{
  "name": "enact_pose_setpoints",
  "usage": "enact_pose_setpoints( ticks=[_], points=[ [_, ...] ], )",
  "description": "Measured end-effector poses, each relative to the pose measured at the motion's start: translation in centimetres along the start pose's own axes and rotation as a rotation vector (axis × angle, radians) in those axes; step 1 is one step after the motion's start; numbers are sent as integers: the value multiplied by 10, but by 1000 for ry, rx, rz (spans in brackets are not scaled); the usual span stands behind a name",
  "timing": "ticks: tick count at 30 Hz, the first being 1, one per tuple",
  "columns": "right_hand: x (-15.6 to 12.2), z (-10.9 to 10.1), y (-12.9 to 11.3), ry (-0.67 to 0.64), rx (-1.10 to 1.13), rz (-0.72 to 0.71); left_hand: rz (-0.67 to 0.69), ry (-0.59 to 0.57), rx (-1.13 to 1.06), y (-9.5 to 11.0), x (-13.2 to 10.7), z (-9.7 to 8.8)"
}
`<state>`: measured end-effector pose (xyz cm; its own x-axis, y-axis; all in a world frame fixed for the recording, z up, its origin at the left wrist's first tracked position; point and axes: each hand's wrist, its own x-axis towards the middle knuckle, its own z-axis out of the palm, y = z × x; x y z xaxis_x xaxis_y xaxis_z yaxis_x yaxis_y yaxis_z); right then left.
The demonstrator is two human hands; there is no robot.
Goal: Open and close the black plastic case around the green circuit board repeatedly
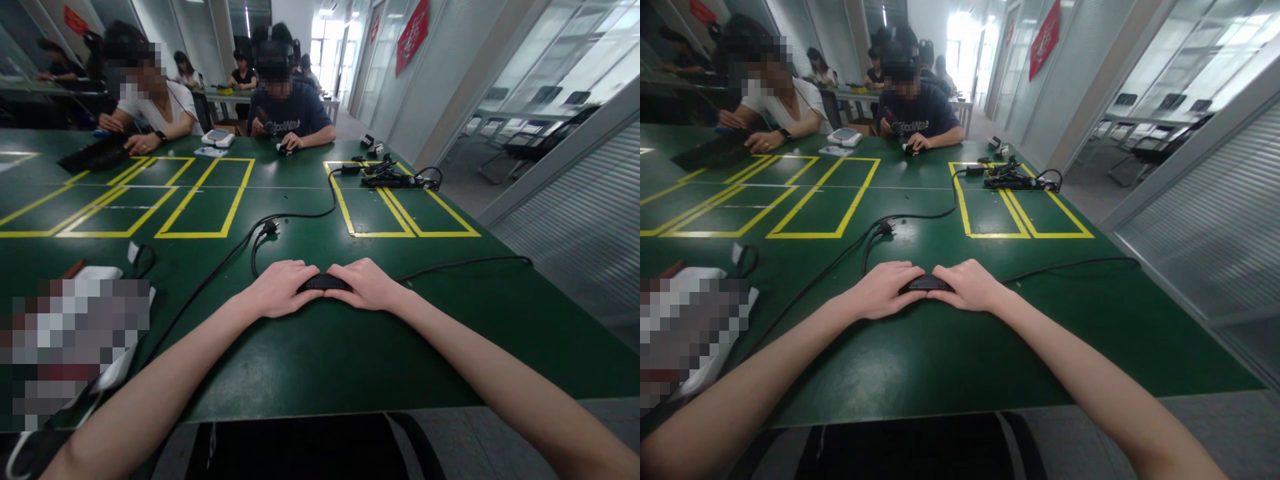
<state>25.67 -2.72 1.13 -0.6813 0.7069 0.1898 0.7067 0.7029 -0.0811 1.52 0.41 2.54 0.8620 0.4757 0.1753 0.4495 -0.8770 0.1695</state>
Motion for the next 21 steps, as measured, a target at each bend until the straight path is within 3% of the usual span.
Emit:
enact_pose_setpoints(
  ticks=[12, 21],
  points=[
    [-2, 6, 4, 175, -1, -134, 79, 126, -42, -8, -3, 7],
    [-4, 4, 1, 182, -33, -136, 104, 124, -63, -6, -3, 4]
  ],
)
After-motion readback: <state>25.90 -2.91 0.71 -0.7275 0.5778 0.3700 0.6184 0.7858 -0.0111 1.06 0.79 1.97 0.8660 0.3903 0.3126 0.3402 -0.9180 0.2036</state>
